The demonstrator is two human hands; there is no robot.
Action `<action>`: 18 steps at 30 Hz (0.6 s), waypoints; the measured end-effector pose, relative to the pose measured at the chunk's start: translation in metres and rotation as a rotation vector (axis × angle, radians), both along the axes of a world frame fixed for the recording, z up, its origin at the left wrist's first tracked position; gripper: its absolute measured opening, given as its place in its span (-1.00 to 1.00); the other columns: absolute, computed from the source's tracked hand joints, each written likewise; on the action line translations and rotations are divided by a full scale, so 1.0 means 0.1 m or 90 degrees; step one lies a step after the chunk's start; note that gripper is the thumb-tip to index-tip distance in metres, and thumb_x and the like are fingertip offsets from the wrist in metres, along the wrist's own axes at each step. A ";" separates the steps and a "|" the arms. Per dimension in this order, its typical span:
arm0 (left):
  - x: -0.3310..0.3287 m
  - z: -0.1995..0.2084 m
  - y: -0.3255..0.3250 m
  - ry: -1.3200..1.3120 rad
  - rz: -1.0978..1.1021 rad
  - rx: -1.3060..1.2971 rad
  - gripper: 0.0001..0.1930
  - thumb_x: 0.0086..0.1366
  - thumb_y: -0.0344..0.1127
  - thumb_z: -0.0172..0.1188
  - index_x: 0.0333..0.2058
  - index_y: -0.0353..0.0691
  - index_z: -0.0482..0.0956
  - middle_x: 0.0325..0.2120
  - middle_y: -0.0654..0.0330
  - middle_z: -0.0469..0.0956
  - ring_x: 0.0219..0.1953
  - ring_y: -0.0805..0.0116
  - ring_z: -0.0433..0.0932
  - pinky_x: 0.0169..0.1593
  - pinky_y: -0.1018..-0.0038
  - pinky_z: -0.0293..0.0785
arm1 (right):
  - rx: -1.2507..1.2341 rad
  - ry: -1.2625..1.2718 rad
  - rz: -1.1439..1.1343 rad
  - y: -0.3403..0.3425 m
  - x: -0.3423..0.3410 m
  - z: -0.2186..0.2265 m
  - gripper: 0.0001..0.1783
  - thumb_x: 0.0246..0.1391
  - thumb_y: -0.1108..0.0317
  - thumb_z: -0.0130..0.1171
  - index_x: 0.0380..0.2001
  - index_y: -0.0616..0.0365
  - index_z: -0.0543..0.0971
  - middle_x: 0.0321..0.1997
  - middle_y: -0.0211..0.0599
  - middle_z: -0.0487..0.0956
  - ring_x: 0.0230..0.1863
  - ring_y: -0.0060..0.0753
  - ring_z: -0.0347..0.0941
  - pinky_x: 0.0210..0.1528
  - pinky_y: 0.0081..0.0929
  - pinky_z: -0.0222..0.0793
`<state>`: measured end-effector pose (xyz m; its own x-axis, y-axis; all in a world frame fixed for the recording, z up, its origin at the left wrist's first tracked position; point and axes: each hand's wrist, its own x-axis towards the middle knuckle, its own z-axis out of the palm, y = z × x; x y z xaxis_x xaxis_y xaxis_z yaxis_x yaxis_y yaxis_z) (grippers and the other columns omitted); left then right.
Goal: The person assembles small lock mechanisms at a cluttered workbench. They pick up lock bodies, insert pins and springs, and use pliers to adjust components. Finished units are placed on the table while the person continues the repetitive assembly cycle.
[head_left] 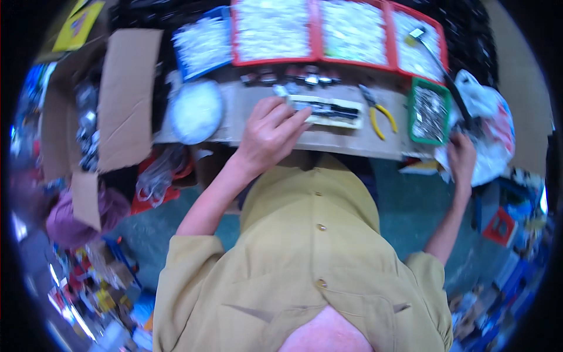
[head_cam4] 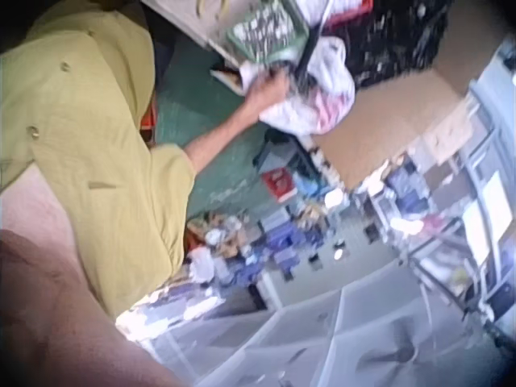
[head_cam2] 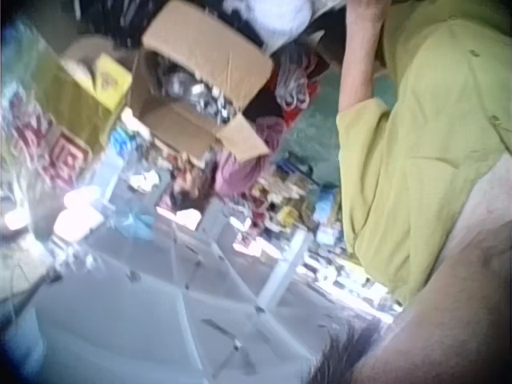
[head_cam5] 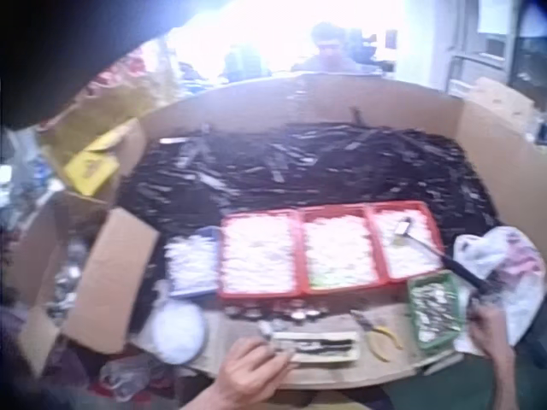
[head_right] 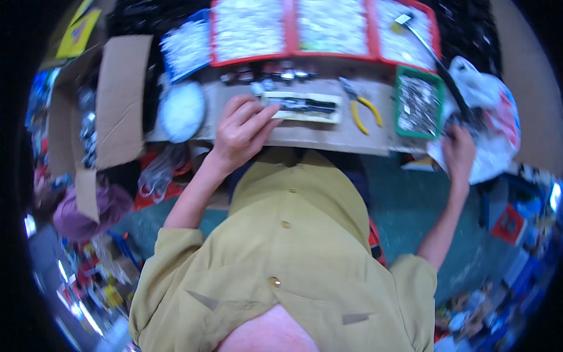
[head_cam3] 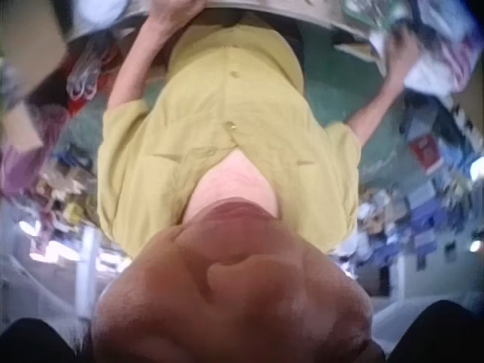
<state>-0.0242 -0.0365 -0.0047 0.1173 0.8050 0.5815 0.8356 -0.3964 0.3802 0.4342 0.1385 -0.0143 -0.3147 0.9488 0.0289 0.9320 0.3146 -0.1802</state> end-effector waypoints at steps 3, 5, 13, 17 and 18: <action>-0.29 0.13 0.08 -0.001 0.068 0.012 -0.69 -0.01 -0.47 0.43 -0.22 -0.27 0.67 -0.45 0.14 0.53 -0.28 0.15 0.50 -0.16 0.29 0.46 | 0.111 -0.024 0.046 0.07 0.13 -0.11 -0.71 0.03 0.50 0.14 -0.12 0.18 0.56 -0.22 -0.04 0.60 -0.17 0.05 0.55 -0.11 -0.14 0.44; -0.50 0.20 0.14 0.005 0.126 0.031 -0.72 0.00 -0.47 0.42 -0.24 -0.27 0.68 -0.44 0.13 0.55 -0.29 0.15 0.49 -0.17 0.30 0.45 | 0.022 -0.016 0.027 0.05 0.00 -0.02 -0.64 -0.01 0.55 0.13 -0.07 0.21 0.53 -0.21 -0.02 0.59 -0.16 0.06 0.55 -0.07 -0.14 0.43; -1.50 0.14 0.39 0.136 0.295 -0.015 -0.87 0.10 -0.41 0.36 -0.33 -0.21 0.72 -0.38 0.15 0.57 -0.16 0.19 0.46 -0.06 0.32 0.41 | 0.000 -0.013 0.130 -0.08 -0.03 0.18 -0.71 -0.07 0.60 0.14 -0.19 0.29 0.52 -0.24 -0.02 0.56 -0.17 0.07 0.53 -0.07 -0.19 0.41; -1.59 0.11 0.53 0.132 0.258 -0.086 -0.87 0.14 -0.39 0.34 -0.30 -0.17 0.72 -0.30 0.14 0.55 -0.08 0.19 0.42 0.02 0.31 0.38 | -0.025 -0.001 0.091 -0.05 -0.03 0.12 -0.79 -0.06 0.60 0.17 -0.27 0.32 0.53 -0.27 -0.03 0.54 -0.21 0.06 0.52 -0.13 -0.21 0.40; -1.61 0.08 0.58 0.147 0.254 -0.098 -0.87 0.15 -0.38 0.34 -0.28 -0.15 0.72 -0.28 0.14 0.54 -0.07 0.19 0.41 0.03 0.31 0.38 | -0.033 0.011 0.075 -0.04 -0.03 0.11 -0.80 -0.06 0.60 0.18 -0.28 0.32 0.54 -0.29 -0.03 0.53 -0.22 0.05 0.52 -0.15 -0.21 0.39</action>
